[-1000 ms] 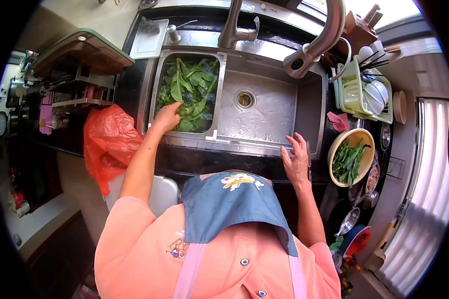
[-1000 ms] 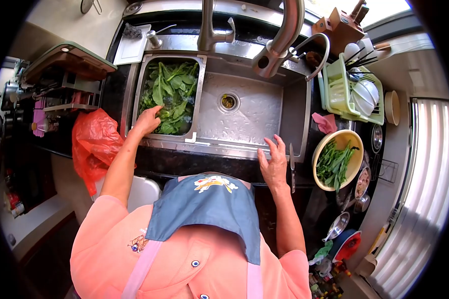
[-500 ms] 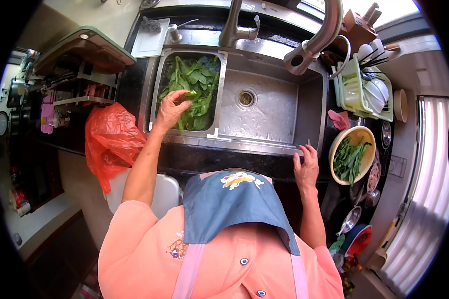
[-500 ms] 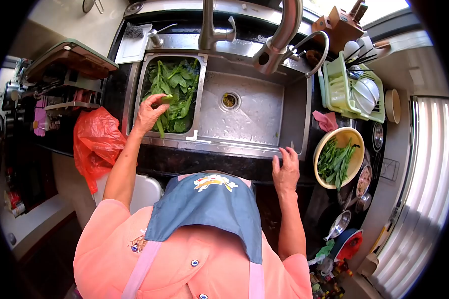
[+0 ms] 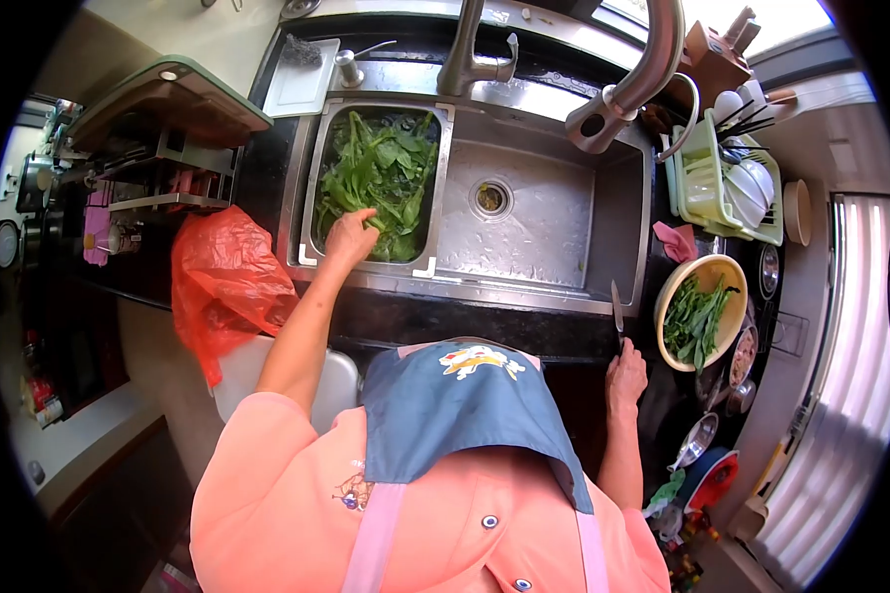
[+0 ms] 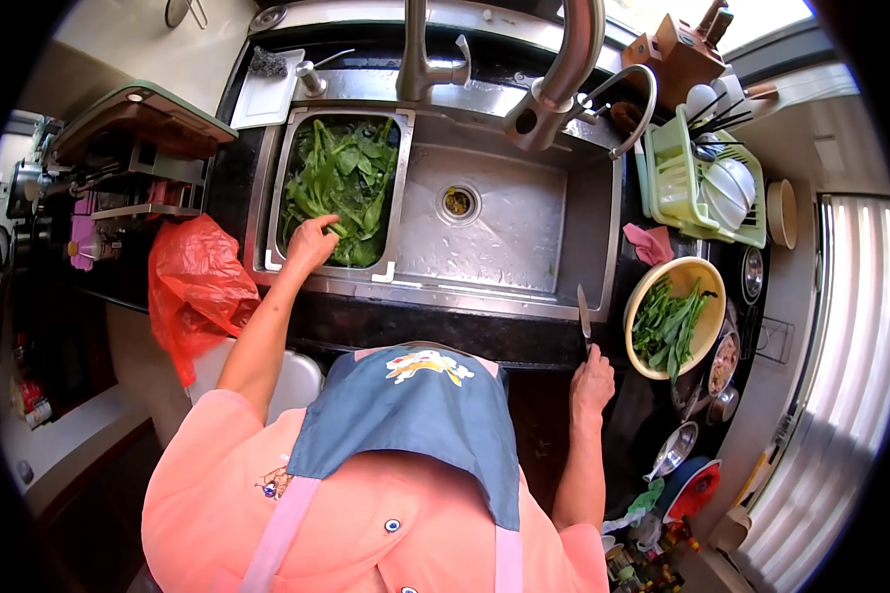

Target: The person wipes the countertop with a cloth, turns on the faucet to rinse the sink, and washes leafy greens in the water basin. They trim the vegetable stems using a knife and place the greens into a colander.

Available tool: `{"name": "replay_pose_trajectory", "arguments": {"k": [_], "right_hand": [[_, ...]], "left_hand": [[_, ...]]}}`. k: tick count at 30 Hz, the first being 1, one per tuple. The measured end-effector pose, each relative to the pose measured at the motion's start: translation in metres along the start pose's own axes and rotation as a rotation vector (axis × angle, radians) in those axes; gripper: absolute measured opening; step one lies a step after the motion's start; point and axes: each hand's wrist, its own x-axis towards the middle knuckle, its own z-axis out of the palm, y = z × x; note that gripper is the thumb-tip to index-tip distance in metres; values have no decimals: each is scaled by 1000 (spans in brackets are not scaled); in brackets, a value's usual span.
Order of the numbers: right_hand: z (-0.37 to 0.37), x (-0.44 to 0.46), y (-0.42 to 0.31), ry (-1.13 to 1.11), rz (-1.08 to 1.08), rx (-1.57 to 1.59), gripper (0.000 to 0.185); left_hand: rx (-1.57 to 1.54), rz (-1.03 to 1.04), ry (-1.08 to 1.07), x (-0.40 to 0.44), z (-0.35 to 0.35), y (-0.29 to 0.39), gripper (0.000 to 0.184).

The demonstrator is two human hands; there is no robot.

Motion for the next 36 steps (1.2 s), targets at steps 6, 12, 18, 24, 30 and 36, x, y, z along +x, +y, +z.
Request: {"name": "replay_pose_trajectory", "arguments": {"k": [6, 12, 18, 24, 30, 36], "right_hand": [[3, 3, -8, 160, -40, 191, 30], [-58, 17, -79, 57, -31, 600, 27], [-70, 38, -163, -17, -244, 769, 25], [-87, 63, -256, -51, -696, 905, 28], [-147, 60, -318, -434, -670, 981, 35], [-135, 55, -334, -117, -952, 854, 42]], "left_hand": [[-45, -350, 306, 25, 10, 15, 50], [-99, -447, 266, 45, -2, 10, 87], [-983, -619, 139, 14, -13, -8, 50], [-1742, -602, -79, -13, -35, 33, 27], [-2446, -379, -746, -8, -26, 14, 25], [-2387, -498, -208, -16, -36, 57, 27]]}}
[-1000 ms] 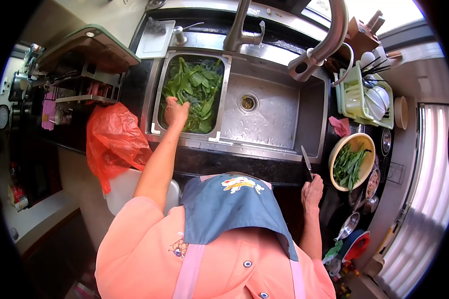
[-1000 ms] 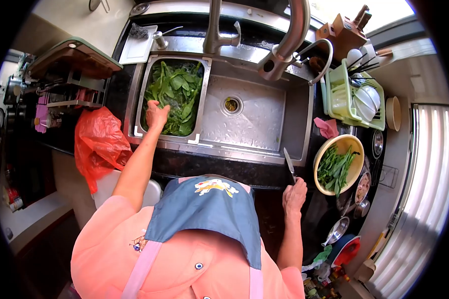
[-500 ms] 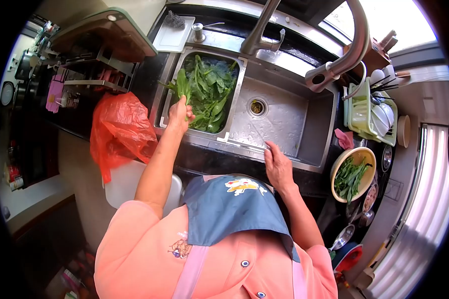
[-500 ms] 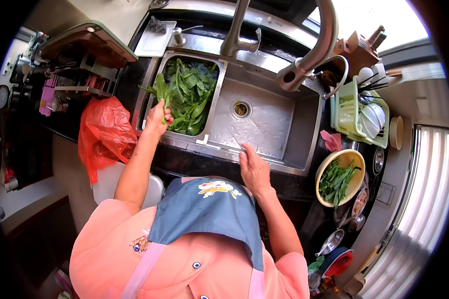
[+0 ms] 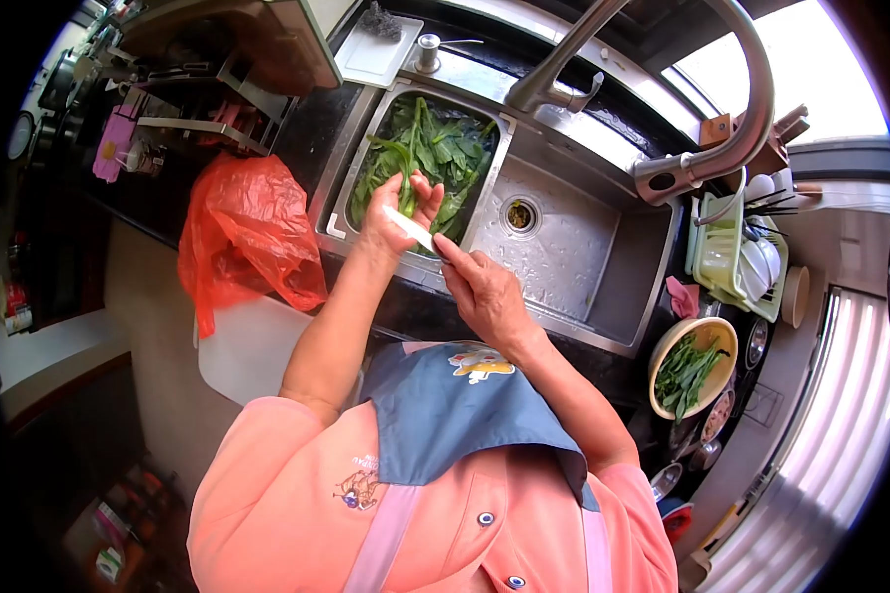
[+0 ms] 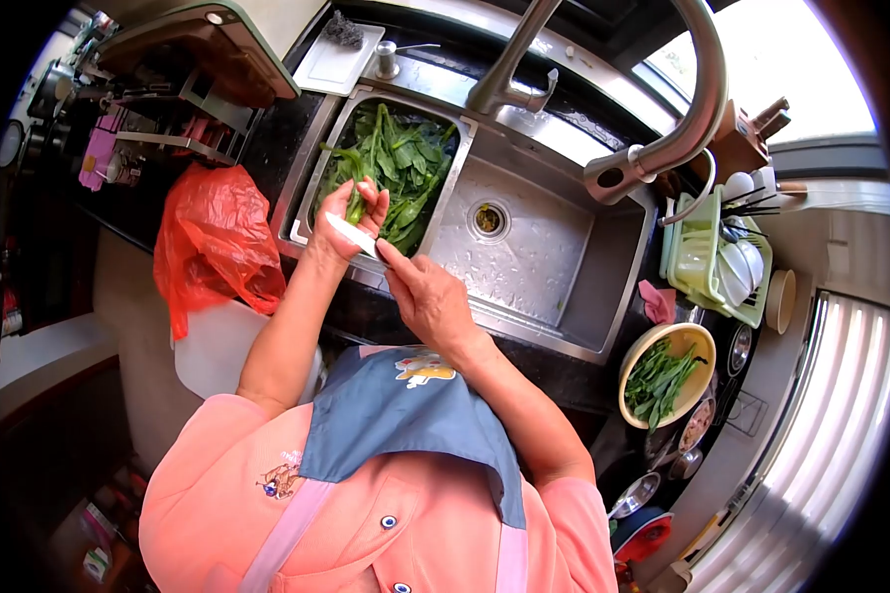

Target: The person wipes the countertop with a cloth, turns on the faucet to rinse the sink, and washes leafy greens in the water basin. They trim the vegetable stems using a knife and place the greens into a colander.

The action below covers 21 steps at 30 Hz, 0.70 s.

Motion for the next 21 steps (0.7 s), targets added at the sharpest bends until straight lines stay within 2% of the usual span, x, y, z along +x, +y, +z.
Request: {"name": "replay_pose_trajectory", "arguments": {"k": [3, 6, 9, 18, 21], "right_hand": [[-1, -1, -1, 25, -65, -79, 44], [-2, 0, -2, 32, -54, -52, 44], [-1, -1, -3, 14, -23, -45, 43], [1, -6, 1, 4, -6, -26, 44], [1, -7, 1, -10, 1, -19, 45]], "left_hand": [[-86, -68, -22, -2, 0, -1, 25], [-80, 71, 28, -3, 3, -12, 25], [-42, 139, 24, -8, 2, -20, 16], [-41, 133, 175, -8, 6, -23, 25], [-25, 127, 148, -6, 4, -22, 29]]}}
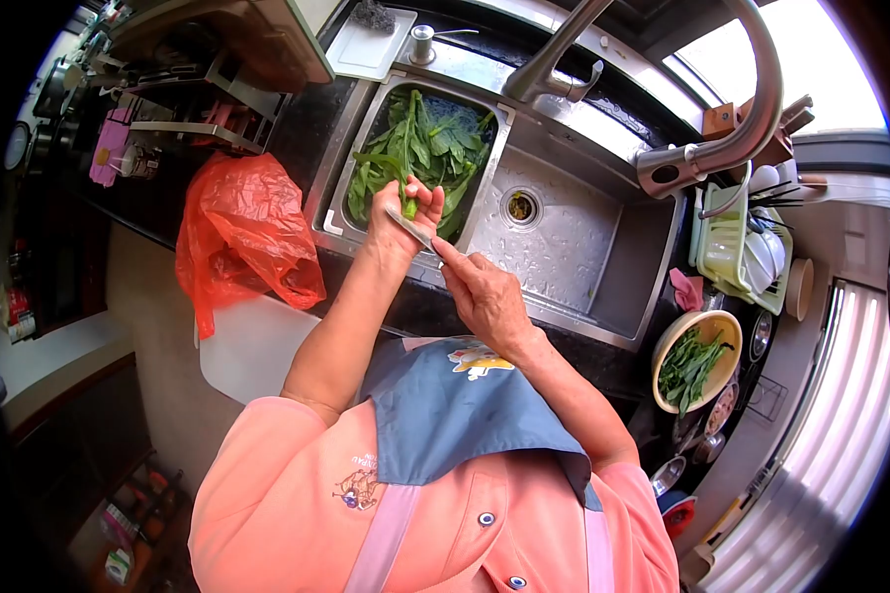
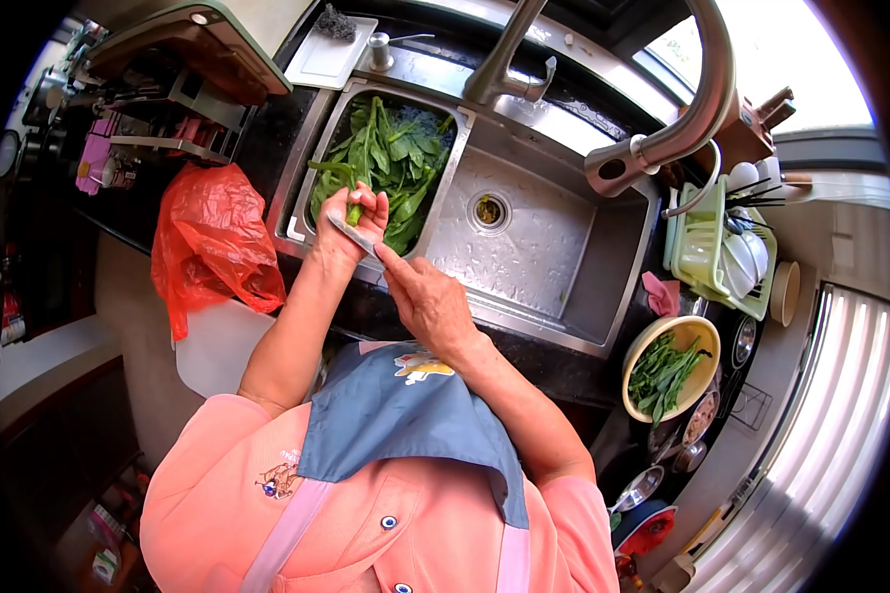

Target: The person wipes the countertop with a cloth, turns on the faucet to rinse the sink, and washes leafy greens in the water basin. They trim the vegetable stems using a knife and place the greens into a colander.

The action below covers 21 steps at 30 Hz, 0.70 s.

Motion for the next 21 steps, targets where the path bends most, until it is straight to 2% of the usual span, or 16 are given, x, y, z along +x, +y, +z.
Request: {"name": "replay_pose_trajectory", "arguments": {"k": [6, 9, 10, 13, 14, 17, 18, 21], "right_hand": [[6, 1, 1, 24, 29, 17, 43], [9, 7, -1, 76, 60, 77, 41], [12, 10, 1, 94, 48, 107, 41], [25, 18, 13, 134, 47, 226, 39], [29, 22, 16, 137, 71, 283, 38], [33, 34, 24, 43, 221, 370, 35], [32, 37, 26, -7, 281, 382, 34], [21, 36, 24, -76, 316, 376, 38]], "left_hand": [[-16, -111, -345, 14, -21, 4, 36], [33, -22, -190, -1, -3, -5, 41], [14, -55, -303, -1, -4, -3, 42], [85, 6, -173, -3, -2, -7, 40], [86, -62, -318, 2, -12, -6, 39], [249, -88, -131, 3, -16, -15, 37], [241, -94, -151, 8, -24, -14, 41], [241, 66, 31, 17, -22, -9, 43]]}}
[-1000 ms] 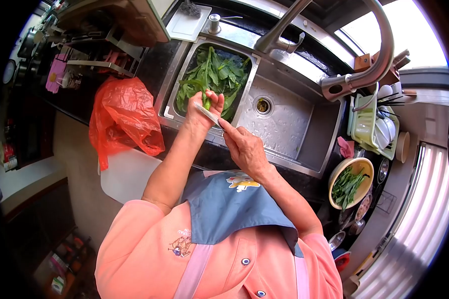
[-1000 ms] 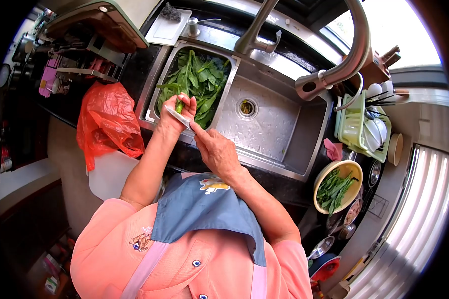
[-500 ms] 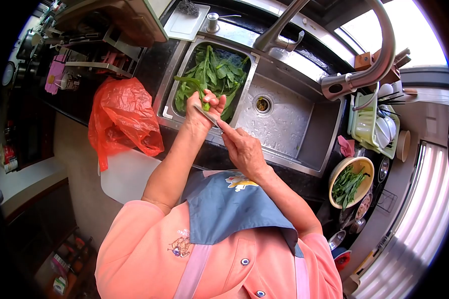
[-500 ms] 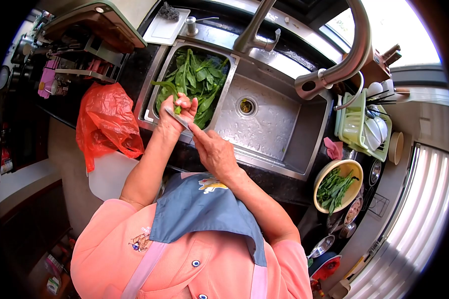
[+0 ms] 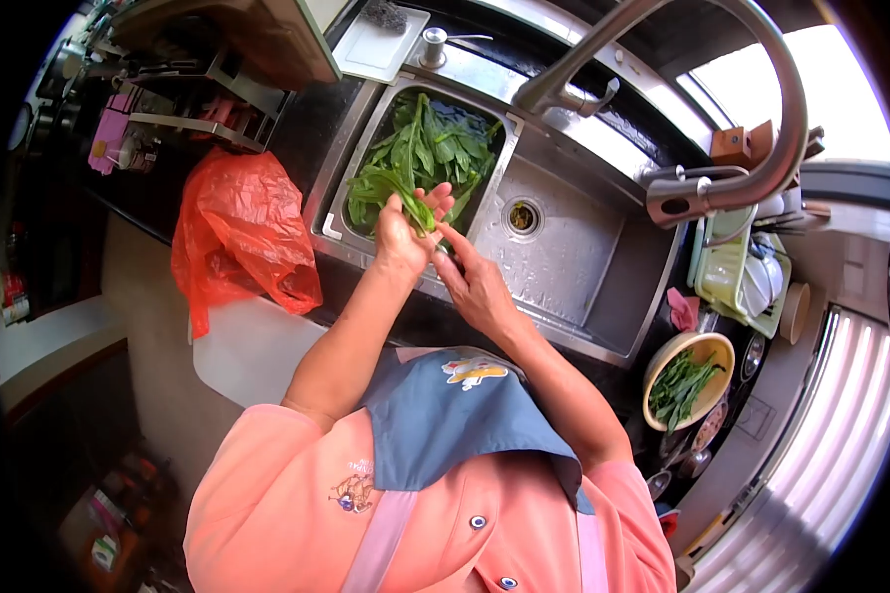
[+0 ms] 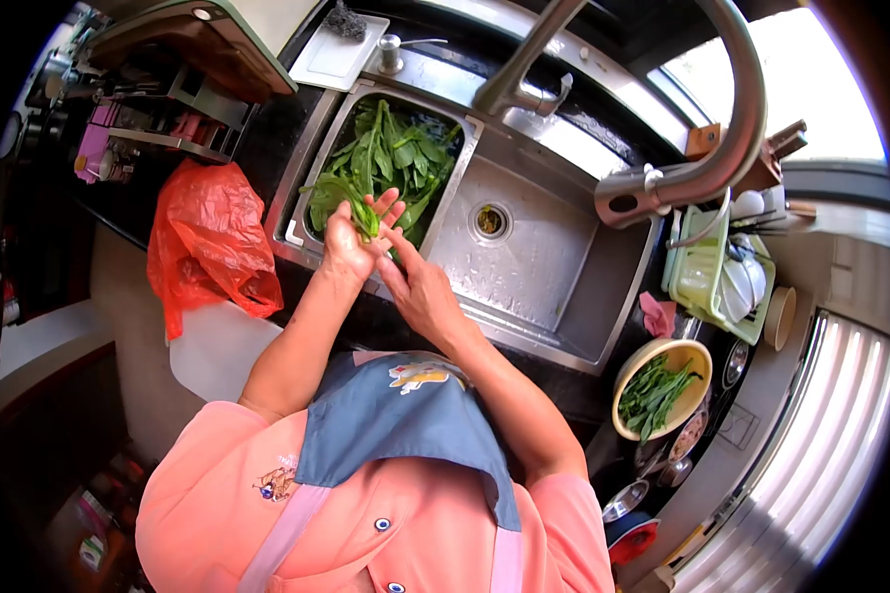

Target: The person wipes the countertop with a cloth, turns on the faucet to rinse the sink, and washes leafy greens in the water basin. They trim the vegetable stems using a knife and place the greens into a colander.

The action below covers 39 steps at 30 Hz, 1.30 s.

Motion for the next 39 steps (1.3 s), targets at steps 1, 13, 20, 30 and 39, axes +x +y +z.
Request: {"name": "replay_pose_trajectory", "arguments": {"k": [1, 13, 20, 30, 39], "right_hand": [[-8, -6, -9, -7, 37, 3, 35], [1, 228, 53, 239, -455, -485, 27], [44, 288, 75, 88, -178, -617, 66], [52, 255, 98, 169, 11, -463, 49], [-13, 190, 8, 310, -369, -586, 24]], "left_hand": [[-41, 1, 67, -4, 6, 7, 43], [-7, 24, 73, -13, -11, 11, 41], [-163, 99, 55, 58, 1, 27, 34], [-106, -65, 268, 132, -48, 3, 27], [100, 183, 295, 20, -6, 8, 29]]}}
